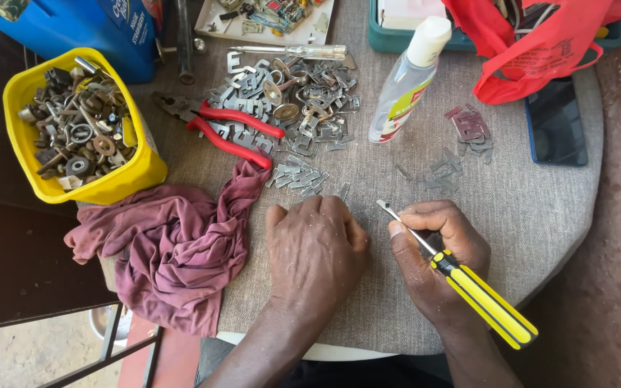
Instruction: The person uses a yellow-handled screwdriver to file small metal pieces on a table. They repeatedly pick up individual pieces, file their edges, and place them back on the table among other metal parts and tools.
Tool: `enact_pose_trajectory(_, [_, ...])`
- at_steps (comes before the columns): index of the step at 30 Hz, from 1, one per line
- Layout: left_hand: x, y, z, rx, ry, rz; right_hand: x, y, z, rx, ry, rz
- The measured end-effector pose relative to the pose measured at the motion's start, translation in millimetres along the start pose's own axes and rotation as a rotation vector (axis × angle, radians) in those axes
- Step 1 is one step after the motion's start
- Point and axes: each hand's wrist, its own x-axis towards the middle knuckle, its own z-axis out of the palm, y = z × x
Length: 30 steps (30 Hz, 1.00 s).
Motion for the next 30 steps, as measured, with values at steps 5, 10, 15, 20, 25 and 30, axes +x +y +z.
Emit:
enact_pose_trajectory(5, [-3.8, 8.0, -15.1, 0.053, 0.031, 0.032, -1.8, -1.3, -2.4, -0.006, -0.011, 0.005])
enact_pose_trajectory(10, [-9.3, -8.3, -27.4, 0.045, -0.054, 0.03, -2.5, 3.0, -4.1, 0.003, -0.013, 0.064])
enact_pose_trajectory(15, [-10.2, -32.8, -25.5, 0.133, -0.17, 0.392, -1.6, 1.8, -1.1, 0.069, 0.013, 0.139])
enact_pose_trajectory(20, [-4.6, -22.5, -12.7, 0.304, -0.294, 0.394, -2.6, 6.7, -0.1, 0.056, 0.022, 0.108])
enact_pose_trajectory(25, [-26.5, -7.3, -20.9, 0.337, -0.259, 0.343, -4.8, 4.1, 0.4, 0.061, 0.055, 0.175])
enact_pose_trajectory(30, [-33.5, -6.0, -19.9, 0.383, -0.25, 0.266, 0.4, 0.0, 1.8, 0.058, 0.03, 0.191])
